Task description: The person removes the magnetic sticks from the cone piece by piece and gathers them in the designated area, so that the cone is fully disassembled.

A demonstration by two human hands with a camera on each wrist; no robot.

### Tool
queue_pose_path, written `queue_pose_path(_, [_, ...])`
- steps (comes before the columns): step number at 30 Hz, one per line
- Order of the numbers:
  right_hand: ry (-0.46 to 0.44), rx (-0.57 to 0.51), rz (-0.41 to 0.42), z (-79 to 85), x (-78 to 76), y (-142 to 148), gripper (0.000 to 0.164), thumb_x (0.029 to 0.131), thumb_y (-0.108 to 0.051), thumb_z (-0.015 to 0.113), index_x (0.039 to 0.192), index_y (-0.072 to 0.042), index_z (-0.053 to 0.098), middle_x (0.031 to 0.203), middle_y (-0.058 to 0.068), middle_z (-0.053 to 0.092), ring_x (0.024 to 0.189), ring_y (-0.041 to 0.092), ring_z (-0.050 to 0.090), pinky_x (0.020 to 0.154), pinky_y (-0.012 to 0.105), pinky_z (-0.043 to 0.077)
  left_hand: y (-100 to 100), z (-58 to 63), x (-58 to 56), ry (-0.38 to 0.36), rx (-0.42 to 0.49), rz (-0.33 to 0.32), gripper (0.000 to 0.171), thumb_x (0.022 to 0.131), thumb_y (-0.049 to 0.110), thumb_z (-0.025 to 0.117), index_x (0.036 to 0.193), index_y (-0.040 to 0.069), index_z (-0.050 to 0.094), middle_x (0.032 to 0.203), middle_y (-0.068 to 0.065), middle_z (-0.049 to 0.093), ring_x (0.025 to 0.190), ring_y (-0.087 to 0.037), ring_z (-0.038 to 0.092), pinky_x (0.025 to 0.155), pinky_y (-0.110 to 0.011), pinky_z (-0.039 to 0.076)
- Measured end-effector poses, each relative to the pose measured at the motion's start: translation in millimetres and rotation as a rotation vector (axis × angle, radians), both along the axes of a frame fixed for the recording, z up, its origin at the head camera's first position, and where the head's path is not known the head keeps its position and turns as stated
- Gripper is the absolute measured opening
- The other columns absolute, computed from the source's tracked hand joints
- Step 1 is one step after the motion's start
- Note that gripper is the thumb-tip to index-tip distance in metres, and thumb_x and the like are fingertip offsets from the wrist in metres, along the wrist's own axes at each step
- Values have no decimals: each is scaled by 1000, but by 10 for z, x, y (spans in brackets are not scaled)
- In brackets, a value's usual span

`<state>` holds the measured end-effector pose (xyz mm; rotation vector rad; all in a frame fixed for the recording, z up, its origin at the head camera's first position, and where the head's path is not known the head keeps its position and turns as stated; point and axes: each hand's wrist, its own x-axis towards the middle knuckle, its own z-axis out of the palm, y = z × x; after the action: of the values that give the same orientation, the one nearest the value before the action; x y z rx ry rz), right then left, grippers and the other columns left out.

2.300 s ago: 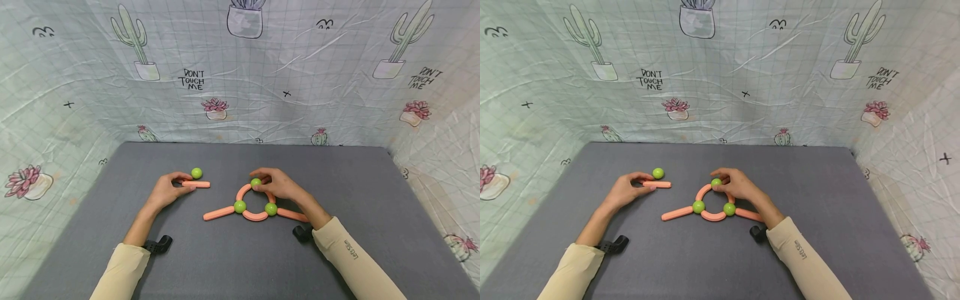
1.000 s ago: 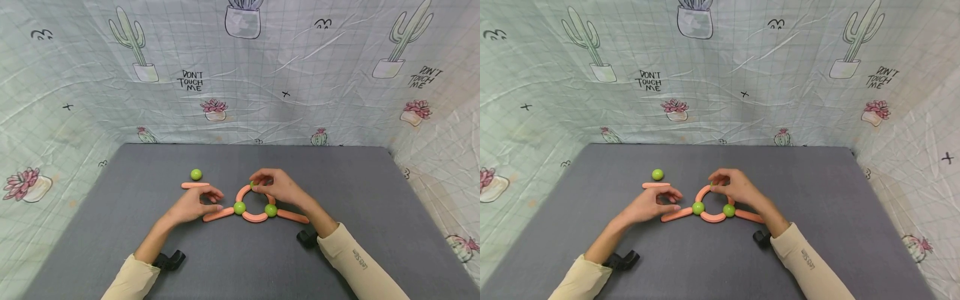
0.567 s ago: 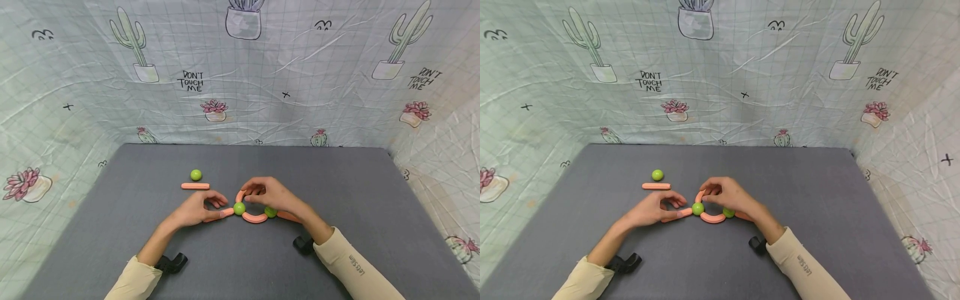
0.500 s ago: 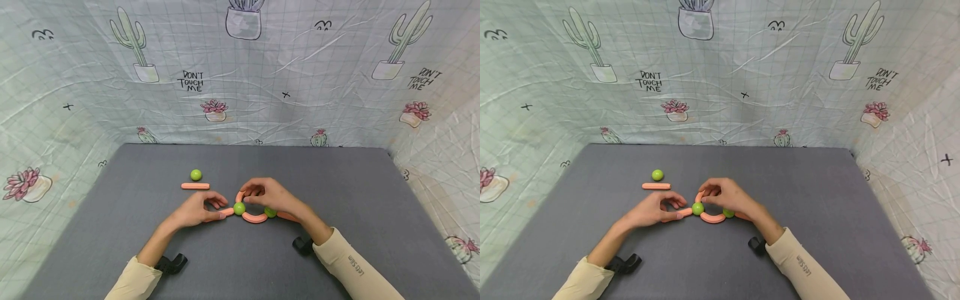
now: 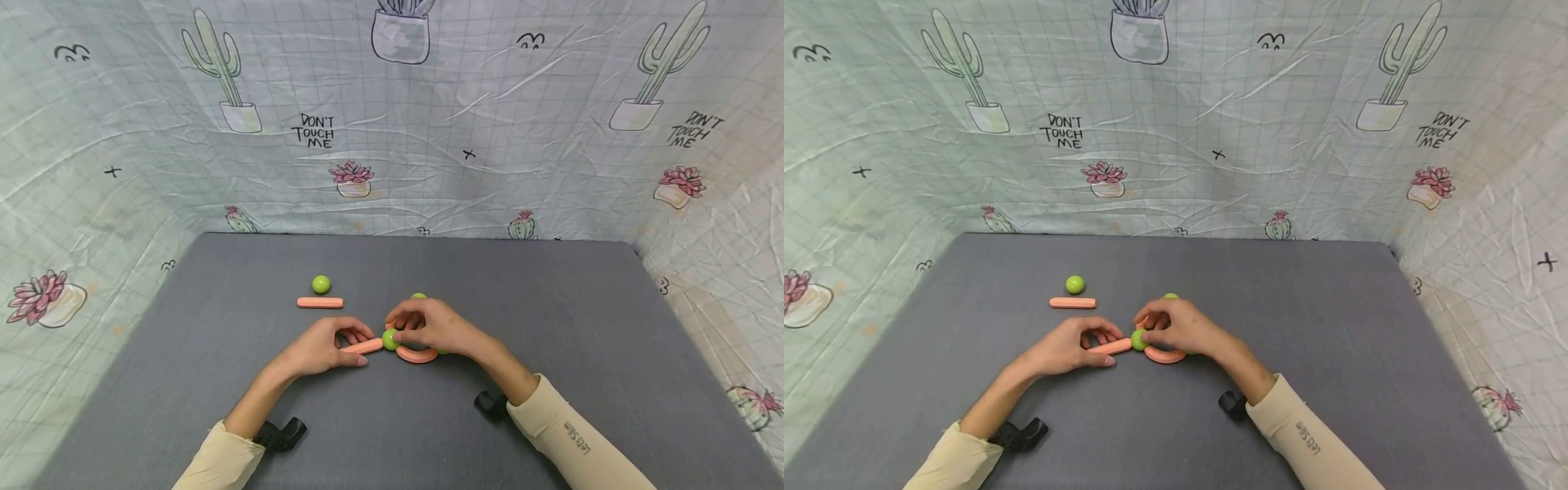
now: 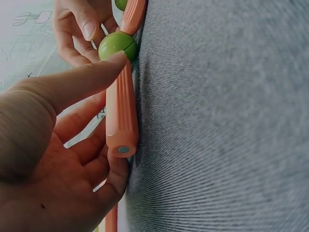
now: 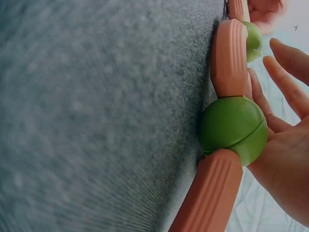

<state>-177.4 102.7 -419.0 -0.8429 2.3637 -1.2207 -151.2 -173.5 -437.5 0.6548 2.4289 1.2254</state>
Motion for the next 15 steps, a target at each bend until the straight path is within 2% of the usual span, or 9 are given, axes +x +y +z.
queue_pose_path(9, [13,17,46,-17,-5,-31,28,95,-16,78,121,-9,75,107,6,74,84,9,66,77,24,55,7,-23,16,9,1,27,34,85,14,86,117,12,75,106,-3,76,87,-11,65,78,-23,53])
queue_pose_path(15, [30,21,87,-24,0,-51,26,96,-15,76,121,-7,75,113,8,71,85,10,68,79,23,56,8,-40,15,16,-1,40,30,86,16,86,115,14,76,104,-1,76,86,-10,65,77,-23,53])
